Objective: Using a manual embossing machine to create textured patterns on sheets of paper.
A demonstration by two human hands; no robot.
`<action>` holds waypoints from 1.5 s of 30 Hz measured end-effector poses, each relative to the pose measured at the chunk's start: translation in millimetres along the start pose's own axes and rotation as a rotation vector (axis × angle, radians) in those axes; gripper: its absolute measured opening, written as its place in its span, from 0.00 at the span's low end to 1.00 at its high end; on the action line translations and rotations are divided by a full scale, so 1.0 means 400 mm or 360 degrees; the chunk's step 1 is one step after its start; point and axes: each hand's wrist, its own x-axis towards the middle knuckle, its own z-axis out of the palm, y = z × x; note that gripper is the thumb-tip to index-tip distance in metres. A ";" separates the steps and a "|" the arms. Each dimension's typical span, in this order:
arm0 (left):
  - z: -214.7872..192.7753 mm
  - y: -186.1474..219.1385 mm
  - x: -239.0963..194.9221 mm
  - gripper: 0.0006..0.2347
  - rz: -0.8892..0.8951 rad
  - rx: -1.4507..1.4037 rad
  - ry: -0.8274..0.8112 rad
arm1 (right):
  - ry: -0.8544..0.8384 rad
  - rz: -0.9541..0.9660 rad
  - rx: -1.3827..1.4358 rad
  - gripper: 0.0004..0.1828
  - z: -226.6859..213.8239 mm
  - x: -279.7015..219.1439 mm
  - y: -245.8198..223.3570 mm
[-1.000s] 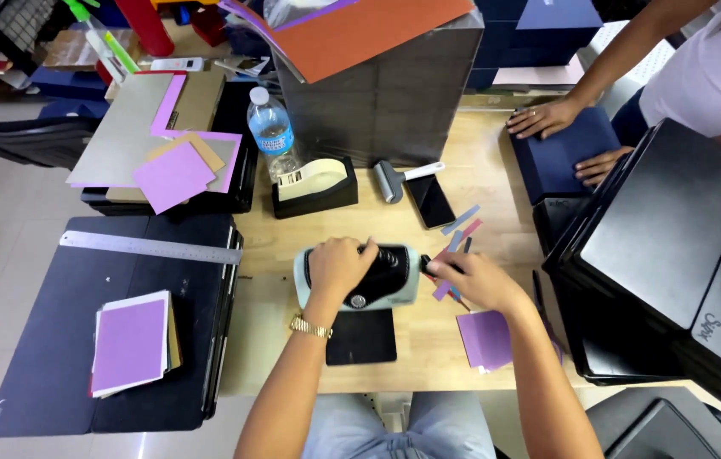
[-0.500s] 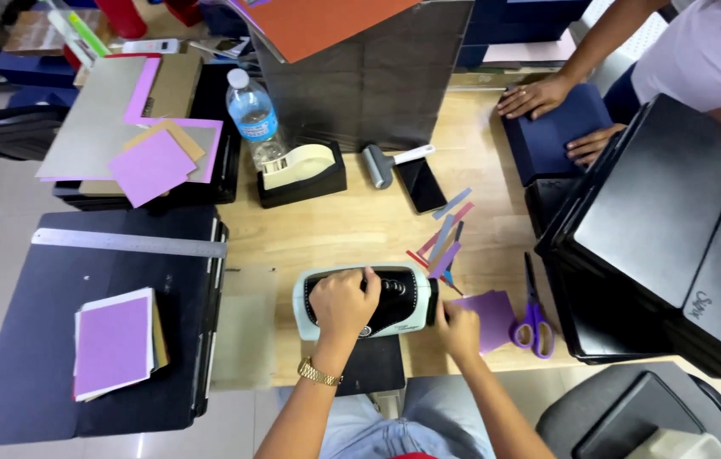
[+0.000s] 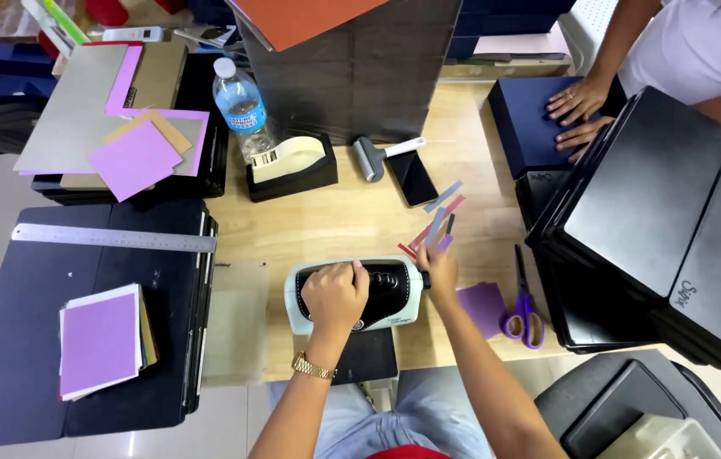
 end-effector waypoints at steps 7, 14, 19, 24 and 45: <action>0.006 -0.006 0.010 0.18 0.0052 -0.0013 0.0042 | 0.0510 -0.0428 0.0187 0.28 -0.193 -0.251 -0.035; -0.002 -0.010 0.004 0.18 0.0076 -0.0081 -0.0018 | 0.0786 -0.0753 0.0273 0.27 -0.112 0.051 -0.141; -0.004 -0.003 0.010 0.19 0.0084 -0.0047 0.0040 | 0.0195 -0.0165 -0.0028 0.28 -0.027 0.020 -0.081; -0.002 -0.001 0.008 0.20 0.0068 -0.0022 0.0027 | 0.0156 -0.0281 -0.0161 0.23 -0.077 -0.213 0.069; 0.018 -0.014 -0.006 0.20 0.0076 0.0037 0.0048 | 0.0300 -0.0396 -0.0042 0.27 -0.087 -0.230 0.061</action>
